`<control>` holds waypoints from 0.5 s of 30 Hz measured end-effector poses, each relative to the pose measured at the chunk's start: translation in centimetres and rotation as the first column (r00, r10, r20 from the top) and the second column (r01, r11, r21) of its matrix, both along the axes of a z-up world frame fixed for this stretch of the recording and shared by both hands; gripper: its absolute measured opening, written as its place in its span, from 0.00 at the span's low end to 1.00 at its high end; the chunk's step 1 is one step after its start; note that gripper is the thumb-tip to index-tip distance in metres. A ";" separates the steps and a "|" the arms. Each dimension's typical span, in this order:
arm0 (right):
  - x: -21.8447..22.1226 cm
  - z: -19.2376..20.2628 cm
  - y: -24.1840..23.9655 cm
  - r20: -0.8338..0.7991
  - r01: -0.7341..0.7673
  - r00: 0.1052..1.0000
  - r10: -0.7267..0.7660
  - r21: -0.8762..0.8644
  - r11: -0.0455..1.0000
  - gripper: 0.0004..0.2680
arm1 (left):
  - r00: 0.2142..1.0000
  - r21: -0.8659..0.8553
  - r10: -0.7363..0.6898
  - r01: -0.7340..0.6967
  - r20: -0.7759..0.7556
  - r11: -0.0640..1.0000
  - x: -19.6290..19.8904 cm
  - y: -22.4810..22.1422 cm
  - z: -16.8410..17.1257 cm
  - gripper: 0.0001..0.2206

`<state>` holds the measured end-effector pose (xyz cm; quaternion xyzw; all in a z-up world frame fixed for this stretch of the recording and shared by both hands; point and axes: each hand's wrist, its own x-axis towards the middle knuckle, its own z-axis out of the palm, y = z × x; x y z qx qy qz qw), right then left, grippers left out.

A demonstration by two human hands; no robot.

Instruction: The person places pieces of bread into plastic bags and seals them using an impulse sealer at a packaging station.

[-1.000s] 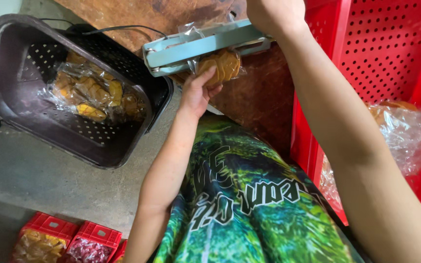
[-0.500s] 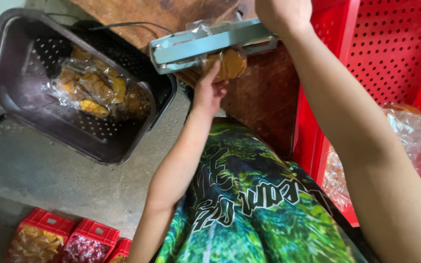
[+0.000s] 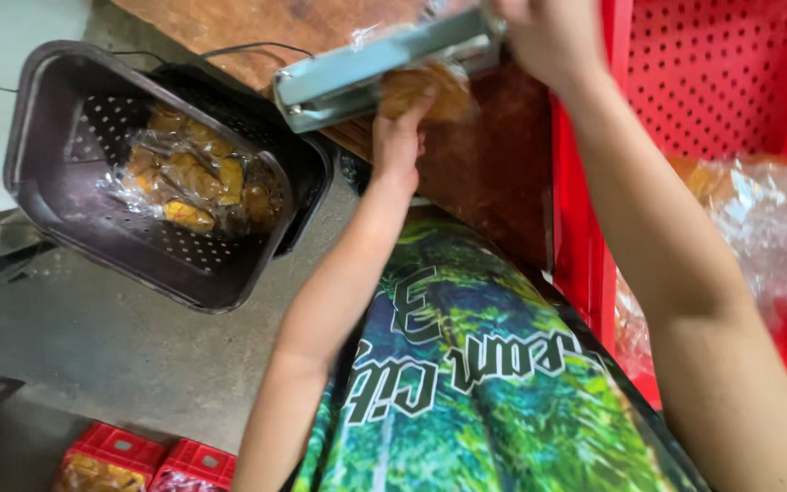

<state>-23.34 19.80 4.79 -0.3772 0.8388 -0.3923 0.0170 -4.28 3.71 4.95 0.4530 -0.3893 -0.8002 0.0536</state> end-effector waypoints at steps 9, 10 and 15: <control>13.3 3.5 32.8 -0.184 0.655 0.744 -0.643 0.390 0.647 0.17 | 0.765 0.233 0.049 0.134 -0.642 0.963 17.7 -9.1 0.5 0.17; 14.9 2.1 34.9 -0.247 0.613 0.769 -0.590 0.545 0.572 0.15 | 0.873 0.158 0.251 -0.202 -0.418 0.967 19.4 -10.6 -0.1 0.12; 17.6 -1.7 39.0 0.080 0.616 0.497 -0.864 0.669 0.417 0.15 | 0.717 -0.090 0.696 -0.696 -0.041 0.712 20.8 -13.9 -1.3 0.14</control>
